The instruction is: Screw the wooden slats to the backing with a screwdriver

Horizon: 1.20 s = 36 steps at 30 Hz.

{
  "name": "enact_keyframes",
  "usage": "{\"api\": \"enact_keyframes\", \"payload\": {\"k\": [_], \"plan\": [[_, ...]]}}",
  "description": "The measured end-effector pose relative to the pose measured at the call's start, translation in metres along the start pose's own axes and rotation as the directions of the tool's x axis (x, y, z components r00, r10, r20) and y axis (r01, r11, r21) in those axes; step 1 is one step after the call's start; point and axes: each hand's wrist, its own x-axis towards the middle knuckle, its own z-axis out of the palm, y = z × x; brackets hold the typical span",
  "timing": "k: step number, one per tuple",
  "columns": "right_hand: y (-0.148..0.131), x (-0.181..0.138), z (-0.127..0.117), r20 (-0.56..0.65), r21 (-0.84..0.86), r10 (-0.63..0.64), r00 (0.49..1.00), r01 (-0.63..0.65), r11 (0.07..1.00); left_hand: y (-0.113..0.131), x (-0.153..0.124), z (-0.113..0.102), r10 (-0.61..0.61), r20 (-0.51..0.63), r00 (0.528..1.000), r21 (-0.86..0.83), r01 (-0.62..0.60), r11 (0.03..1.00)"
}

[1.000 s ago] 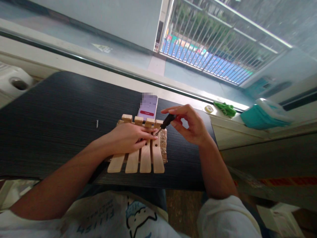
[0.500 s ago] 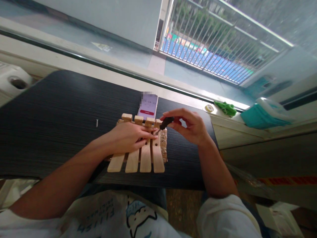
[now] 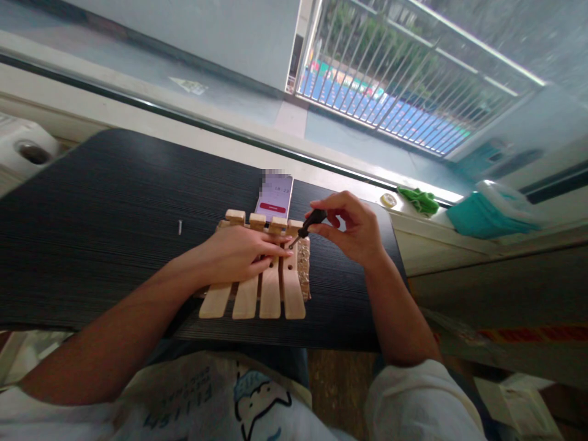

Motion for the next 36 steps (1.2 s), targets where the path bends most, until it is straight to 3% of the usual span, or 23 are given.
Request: {"api": "enact_keyframes", "payload": {"k": [11,20,25,29,32,36], "plan": [[0.0,-0.002,0.007,-0.075,-0.072,0.033,0.997,-0.039,0.997,0.001,0.001,-0.001,-0.006,0.024,1.0,-0.004,0.006,1.0],[-0.001,0.0,0.011,-0.143,-0.119,-0.062,0.988,0.045,0.992,0.002,0.0,-0.002,-0.001,0.024,1.0,0.005,0.001,1.0],[-0.002,-0.002,0.012,-0.134,-0.156,-0.009,0.991,-0.012,0.988,0.002,0.0,-0.002,-0.006,0.031,0.999,0.016,0.006,1.0],[0.001,-0.002,0.013,-0.141,-0.16,-0.098,0.985,0.075,0.984,0.0,0.0,0.0,-0.007,0.016,1.0,0.003,0.007,1.0],[0.004,0.0,0.01,-0.118,-0.127,-0.186,0.975,0.171,0.977,0.0,0.0,0.0,0.011,-0.002,1.0,-0.001,-0.011,1.0],[0.002,0.002,-0.002,0.018,-0.122,-0.192,0.981,0.192,0.974,0.0,0.001,0.0,0.023,-0.006,1.0,-0.004,-0.023,1.0]]}}
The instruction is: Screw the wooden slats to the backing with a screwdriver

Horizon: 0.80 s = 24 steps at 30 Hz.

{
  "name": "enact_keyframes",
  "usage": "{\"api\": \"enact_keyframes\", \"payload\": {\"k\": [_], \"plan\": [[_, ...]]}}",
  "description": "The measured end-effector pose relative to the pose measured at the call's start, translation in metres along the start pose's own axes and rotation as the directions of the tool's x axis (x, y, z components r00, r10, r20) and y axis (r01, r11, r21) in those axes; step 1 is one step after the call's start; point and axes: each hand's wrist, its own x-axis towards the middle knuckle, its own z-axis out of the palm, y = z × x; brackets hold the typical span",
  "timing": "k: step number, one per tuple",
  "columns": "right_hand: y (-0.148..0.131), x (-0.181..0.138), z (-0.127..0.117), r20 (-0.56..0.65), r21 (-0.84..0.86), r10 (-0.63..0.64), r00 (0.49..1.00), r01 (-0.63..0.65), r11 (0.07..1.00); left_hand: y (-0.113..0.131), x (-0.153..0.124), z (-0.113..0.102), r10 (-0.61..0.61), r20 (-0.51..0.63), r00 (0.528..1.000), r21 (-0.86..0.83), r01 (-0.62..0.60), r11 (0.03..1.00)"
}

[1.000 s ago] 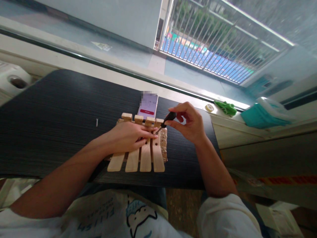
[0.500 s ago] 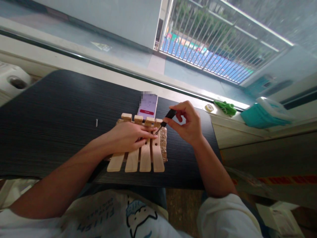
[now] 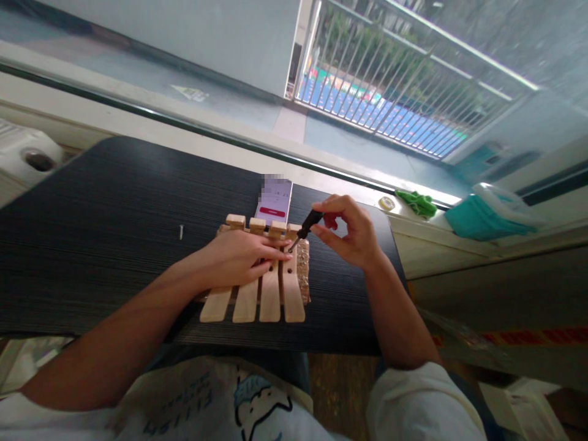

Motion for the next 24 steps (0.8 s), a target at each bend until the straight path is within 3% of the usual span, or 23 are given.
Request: {"api": "enact_keyframes", "payload": {"k": [4,13,24], "plan": [[-0.0029,0.0006,-0.0107,0.106,-0.006,0.037,0.994,-0.037,0.999,0.0004,-0.0007,-0.001,-0.018,0.014,1.0,0.001,0.018,1.0],[-0.0046,-0.0039,-0.009,0.211,0.147,0.199,0.957,-0.233,0.961,0.0023,0.0002,-0.003,-0.039,0.044,0.998,0.003,0.039,0.999],[-0.0026,-0.0027,-0.0095,0.229,0.158,0.193,0.954,-0.232,0.96,0.0021,-0.0006,-0.0021,-0.043,0.03,0.999,0.002,0.043,0.999]]}}
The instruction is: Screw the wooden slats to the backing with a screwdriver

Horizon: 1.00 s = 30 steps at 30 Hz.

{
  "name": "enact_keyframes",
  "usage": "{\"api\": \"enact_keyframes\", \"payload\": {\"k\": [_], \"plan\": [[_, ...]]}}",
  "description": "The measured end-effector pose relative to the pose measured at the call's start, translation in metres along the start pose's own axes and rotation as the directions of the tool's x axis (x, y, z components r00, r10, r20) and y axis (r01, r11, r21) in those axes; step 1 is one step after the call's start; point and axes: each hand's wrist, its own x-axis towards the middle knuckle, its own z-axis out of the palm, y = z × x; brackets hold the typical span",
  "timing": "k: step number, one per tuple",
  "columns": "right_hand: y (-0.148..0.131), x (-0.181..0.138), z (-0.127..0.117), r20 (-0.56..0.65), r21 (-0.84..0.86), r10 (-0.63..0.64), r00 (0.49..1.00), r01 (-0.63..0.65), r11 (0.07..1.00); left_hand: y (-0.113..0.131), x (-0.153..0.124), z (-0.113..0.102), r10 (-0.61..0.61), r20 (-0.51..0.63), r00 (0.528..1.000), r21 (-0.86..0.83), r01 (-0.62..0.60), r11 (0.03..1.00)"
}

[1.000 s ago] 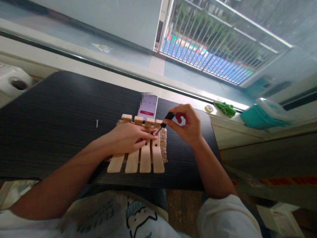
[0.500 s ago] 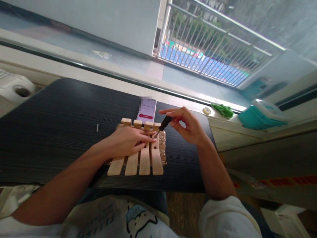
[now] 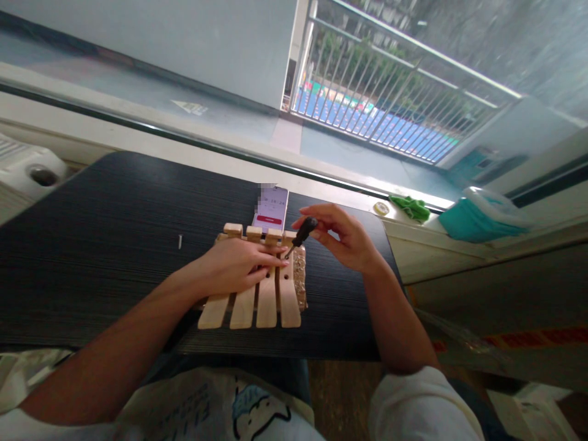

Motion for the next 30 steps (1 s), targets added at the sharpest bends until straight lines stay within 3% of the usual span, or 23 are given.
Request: {"api": "enact_keyframes", "payload": {"k": [10,30], "plan": [[-0.0111,0.0035,-0.0021,-0.038,-0.118,-0.032,0.999,0.028,0.993,0.0011,0.0005,-0.0013,-0.009,0.028,1.0,0.007,0.009,1.0],[-0.0102,0.0028,0.0012,-0.167,-0.152,-0.006,0.986,-0.02,0.988,0.001,0.0002,-0.0015,0.002,0.014,1.0,-0.017,-0.002,1.0]]}}
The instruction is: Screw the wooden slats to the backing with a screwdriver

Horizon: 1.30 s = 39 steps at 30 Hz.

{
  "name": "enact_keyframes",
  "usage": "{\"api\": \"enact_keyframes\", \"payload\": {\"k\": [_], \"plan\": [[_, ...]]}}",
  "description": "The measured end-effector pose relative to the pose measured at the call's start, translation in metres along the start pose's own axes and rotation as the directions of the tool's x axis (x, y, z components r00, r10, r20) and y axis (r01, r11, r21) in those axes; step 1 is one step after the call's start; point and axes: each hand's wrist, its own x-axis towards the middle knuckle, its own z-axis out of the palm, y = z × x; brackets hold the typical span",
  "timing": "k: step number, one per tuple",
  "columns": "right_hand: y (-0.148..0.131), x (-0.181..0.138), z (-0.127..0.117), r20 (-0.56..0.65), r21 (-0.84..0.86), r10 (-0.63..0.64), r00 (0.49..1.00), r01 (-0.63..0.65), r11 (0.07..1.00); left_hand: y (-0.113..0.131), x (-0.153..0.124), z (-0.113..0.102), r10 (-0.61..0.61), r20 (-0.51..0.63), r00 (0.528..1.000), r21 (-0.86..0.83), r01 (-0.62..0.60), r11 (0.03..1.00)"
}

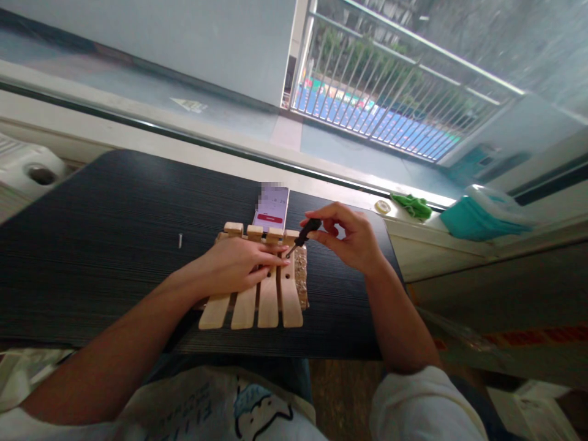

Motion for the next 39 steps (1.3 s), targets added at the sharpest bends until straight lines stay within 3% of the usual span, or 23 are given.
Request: {"api": "enact_keyframes", "payload": {"k": [15,22,29,39], "plan": [[0.0,0.001,0.009,-0.116,0.002,0.036,0.993,-0.036,0.999,0.0,0.0,-0.001,0.001,-0.001,1.0,0.006,-0.001,1.0],[0.0,0.0,0.011,-0.138,-0.086,0.056,0.989,-0.068,0.994,0.0,0.0,0.001,-0.011,-0.012,1.0,0.009,0.011,1.0],[-0.003,0.001,0.011,-0.139,-0.123,-0.023,0.99,0.006,0.992,0.0,-0.001,0.0,0.002,-0.001,1.0,0.019,-0.002,1.0],[-0.004,0.001,0.012,-0.158,-0.161,-0.042,0.987,0.016,0.987,0.0,-0.001,-0.001,0.015,-0.003,1.0,0.012,-0.015,1.0]]}}
